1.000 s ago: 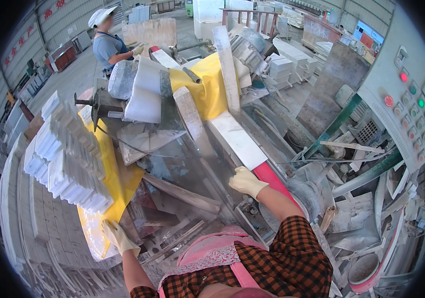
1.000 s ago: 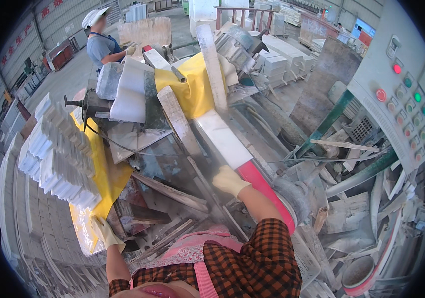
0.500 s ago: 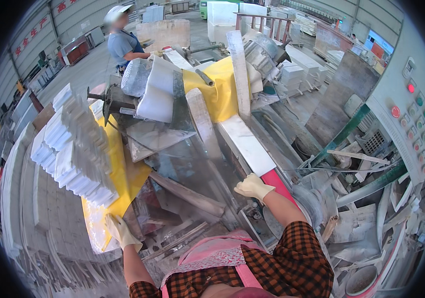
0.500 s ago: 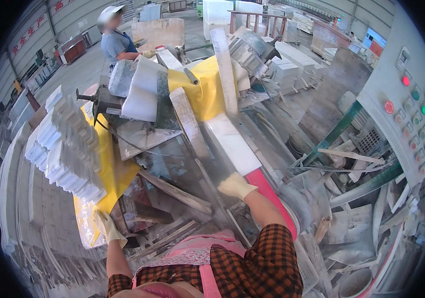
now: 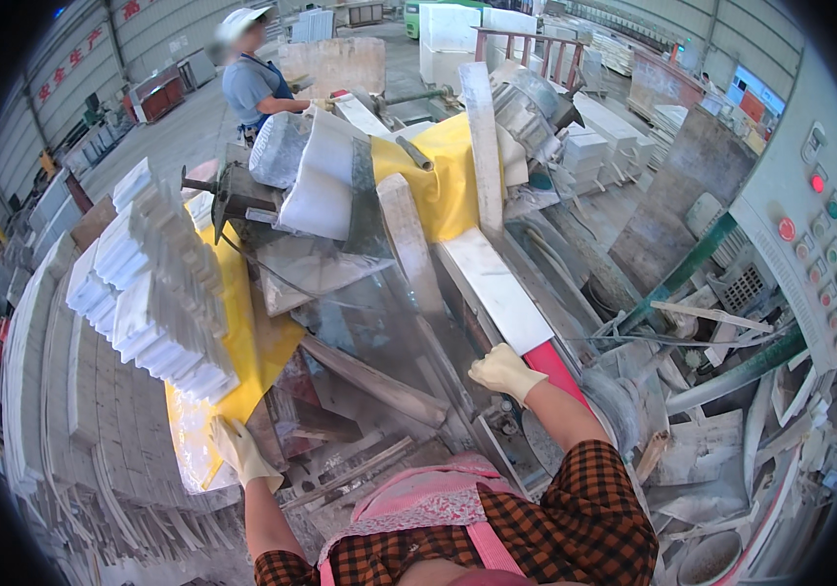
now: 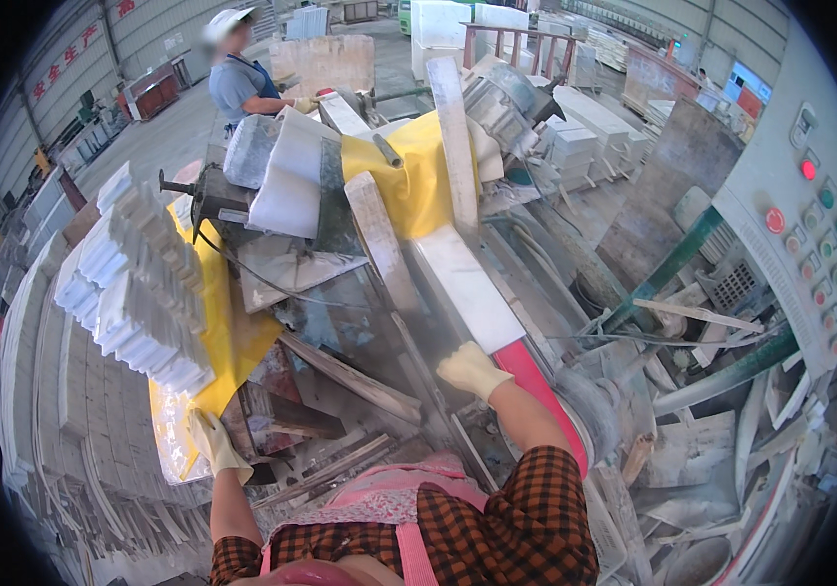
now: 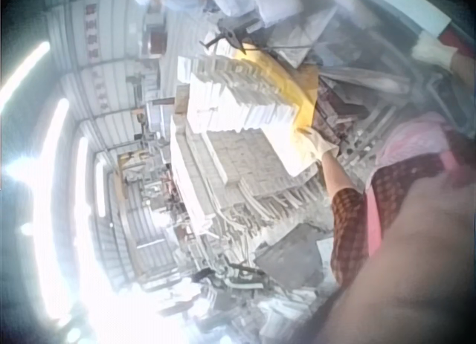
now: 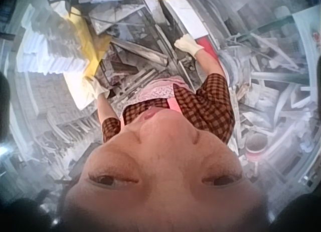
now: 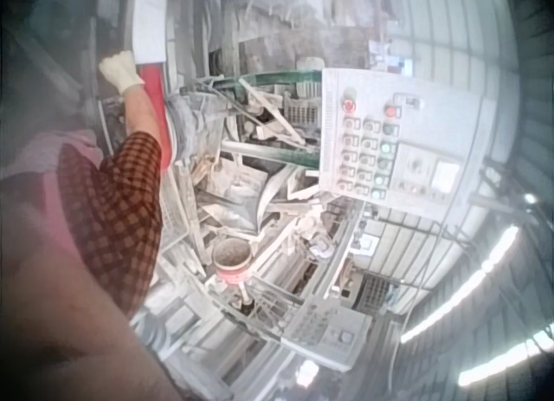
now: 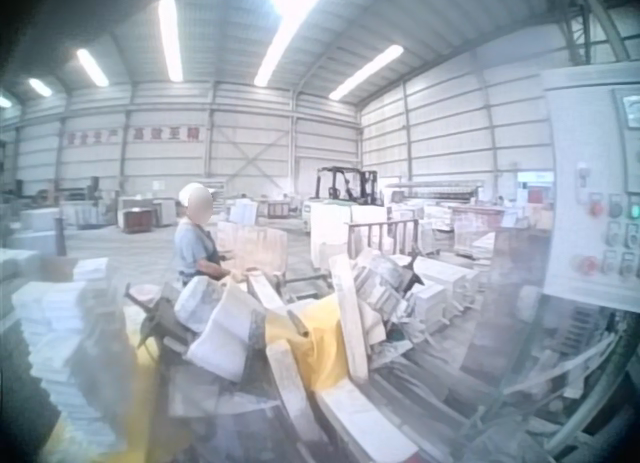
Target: The person picks white rectangular boards from a conveyor and stacks them on a nearby pile. The person uses both hands to lift and place each board, repeating the motion throughout the clip.
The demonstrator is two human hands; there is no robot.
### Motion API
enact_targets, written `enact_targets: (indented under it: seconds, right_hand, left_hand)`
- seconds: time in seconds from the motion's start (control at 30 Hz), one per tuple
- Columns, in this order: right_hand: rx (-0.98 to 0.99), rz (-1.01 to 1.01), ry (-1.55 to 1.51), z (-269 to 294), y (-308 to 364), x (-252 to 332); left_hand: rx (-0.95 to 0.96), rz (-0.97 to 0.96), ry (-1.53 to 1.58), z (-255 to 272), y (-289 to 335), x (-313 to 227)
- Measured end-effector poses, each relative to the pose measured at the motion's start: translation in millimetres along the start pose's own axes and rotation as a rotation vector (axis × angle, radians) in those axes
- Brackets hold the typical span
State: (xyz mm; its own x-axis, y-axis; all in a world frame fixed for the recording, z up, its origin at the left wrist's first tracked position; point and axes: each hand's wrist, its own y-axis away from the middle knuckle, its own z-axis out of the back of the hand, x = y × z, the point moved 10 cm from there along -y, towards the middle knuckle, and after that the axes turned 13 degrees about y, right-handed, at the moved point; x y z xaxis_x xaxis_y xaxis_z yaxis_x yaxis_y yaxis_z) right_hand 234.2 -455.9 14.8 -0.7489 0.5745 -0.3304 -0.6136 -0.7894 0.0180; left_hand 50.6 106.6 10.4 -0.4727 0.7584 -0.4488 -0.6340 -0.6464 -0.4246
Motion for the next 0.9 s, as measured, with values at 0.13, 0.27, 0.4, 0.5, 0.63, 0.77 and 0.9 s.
enact_targets:
  seconds: [0.13,0.27,0.4,0.5,0.63,0.77,0.9]
  right_hand:
    - [0.007,0.024,0.032,-4,0,2]
    - [0.022,0.031,0.048,-4,0,3]
    - [0.009,-0.003,0.057,0,0,1]
    - [0.033,-0.003,0.058,-3,0,1]
    - [-0.024,0.025,0.049,1,1,3]
    - [0.012,-0.011,0.049,-3,1,1]
    - [0.01,-0.021,0.046,-4,1,2]
  left_hand:
    - [0.009,-0.006,0.024,-1,0,0]
    - [0.033,-0.012,0.026,1,0,-4]
    - [0.017,-0.021,0.04,3,1,-6]
    - [-0.045,-0.077,0.028,8,2,-11]
    - [-0.054,-0.094,0.024,6,2,-10]
    - [-0.047,-0.082,0.027,8,1,-11]
    - [0.022,-0.021,0.065,6,1,-8]
